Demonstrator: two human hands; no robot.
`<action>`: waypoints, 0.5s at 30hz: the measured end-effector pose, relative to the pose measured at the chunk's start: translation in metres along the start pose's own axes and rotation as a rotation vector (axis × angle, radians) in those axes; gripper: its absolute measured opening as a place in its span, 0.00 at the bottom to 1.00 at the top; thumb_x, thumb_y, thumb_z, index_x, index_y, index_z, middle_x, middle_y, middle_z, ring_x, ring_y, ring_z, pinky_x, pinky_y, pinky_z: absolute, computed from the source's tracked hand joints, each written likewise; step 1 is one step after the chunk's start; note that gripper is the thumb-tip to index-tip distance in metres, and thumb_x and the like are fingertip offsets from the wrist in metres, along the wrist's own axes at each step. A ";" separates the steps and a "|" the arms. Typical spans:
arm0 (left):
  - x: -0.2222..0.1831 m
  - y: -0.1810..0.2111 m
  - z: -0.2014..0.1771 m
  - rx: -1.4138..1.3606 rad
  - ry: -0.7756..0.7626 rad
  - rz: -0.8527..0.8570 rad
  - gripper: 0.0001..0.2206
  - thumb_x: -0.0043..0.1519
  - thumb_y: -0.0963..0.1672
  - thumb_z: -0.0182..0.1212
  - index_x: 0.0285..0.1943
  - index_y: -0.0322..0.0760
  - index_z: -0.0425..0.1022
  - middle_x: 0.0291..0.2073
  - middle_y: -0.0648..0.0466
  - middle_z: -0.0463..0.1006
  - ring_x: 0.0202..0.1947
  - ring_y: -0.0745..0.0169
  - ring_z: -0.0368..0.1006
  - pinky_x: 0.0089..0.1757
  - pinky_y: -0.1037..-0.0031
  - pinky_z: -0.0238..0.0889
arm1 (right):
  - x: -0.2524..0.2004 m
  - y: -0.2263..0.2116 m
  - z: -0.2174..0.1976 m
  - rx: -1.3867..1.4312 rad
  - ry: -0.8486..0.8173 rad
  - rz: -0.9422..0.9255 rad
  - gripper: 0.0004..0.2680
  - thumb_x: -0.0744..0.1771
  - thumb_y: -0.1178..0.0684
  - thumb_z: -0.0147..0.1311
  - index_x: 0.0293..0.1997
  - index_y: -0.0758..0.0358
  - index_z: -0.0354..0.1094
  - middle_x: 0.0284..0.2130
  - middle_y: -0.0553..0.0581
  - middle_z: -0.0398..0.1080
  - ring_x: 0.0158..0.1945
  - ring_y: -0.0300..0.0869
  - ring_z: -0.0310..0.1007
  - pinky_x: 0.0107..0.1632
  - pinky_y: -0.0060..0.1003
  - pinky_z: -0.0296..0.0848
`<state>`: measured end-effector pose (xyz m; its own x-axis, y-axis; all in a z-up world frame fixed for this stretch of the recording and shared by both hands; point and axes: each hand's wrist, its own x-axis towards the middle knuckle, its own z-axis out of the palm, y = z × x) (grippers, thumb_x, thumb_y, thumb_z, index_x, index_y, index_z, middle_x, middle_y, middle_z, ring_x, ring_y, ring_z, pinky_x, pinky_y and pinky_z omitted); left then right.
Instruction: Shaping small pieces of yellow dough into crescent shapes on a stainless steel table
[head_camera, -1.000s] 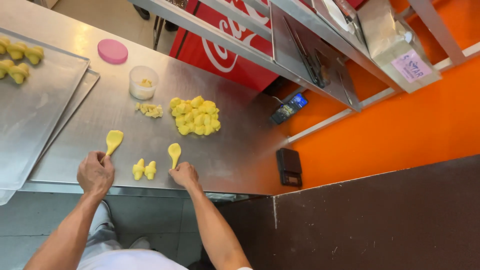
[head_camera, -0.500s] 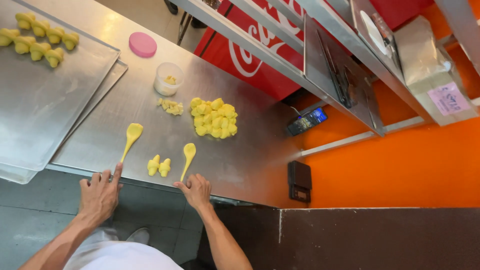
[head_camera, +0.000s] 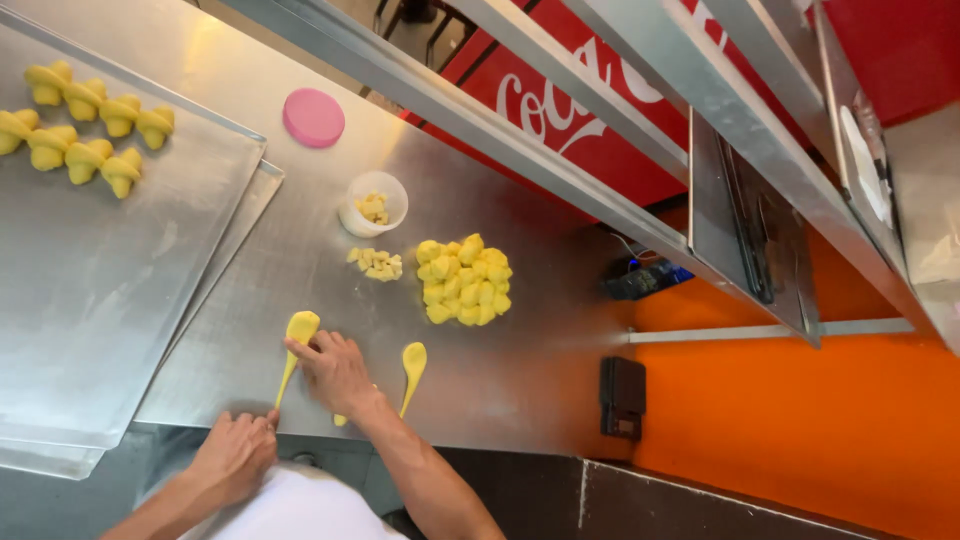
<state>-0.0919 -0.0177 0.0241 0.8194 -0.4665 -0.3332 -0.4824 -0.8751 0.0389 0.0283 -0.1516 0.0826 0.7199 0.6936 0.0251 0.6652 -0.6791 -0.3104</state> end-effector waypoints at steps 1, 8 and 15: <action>0.006 -0.007 -0.003 -0.149 -0.061 0.020 0.22 0.50 0.49 0.45 0.51 0.33 0.57 0.30 0.61 0.70 0.30 0.59 0.66 0.30 0.64 0.54 | 0.001 -0.002 -0.007 0.041 0.062 -0.039 0.16 0.60 0.61 0.49 0.50 0.48 0.57 0.29 0.54 0.59 0.29 0.48 0.57 0.27 0.40 0.53; 0.037 -0.049 -0.031 -0.410 -0.330 0.166 0.16 0.54 0.56 0.43 0.30 0.48 0.66 0.29 0.57 0.71 0.36 0.56 0.65 0.33 0.63 0.56 | 0.010 -0.027 -0.037 0.102 0.095 0.047 0.15 0.57 0.63 0.47 0.45 0.53 0.59 0.30 0.55 0.61 0.29 0.47 0.60 0.29 0.39 0.51; 0.055 -0.085 -0.074 -0.568 -0.118 -0.132 0.07 0.52 0.50 0.43 0.27 0.56 0.67 0.23 0.65 0.67 0.30 0.63 0.67 0.32 0.69 0.58 | 0.012 -0.012 -0.022 0.123 0.086 0.040 0.13 0.60 0.60 0.50 0.47 0.49 0.58 0.27 0.55 0.59 0.27 0.47 0.59 0.28 0.40 0.54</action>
<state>0.0176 0.0218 0.0725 0.8053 -0.3601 -0.4710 -0.1110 -0.8719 0.4769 0.0328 -0.1402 0.1074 0.7634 0.6396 0.0902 0.6099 -0.6679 -0.4265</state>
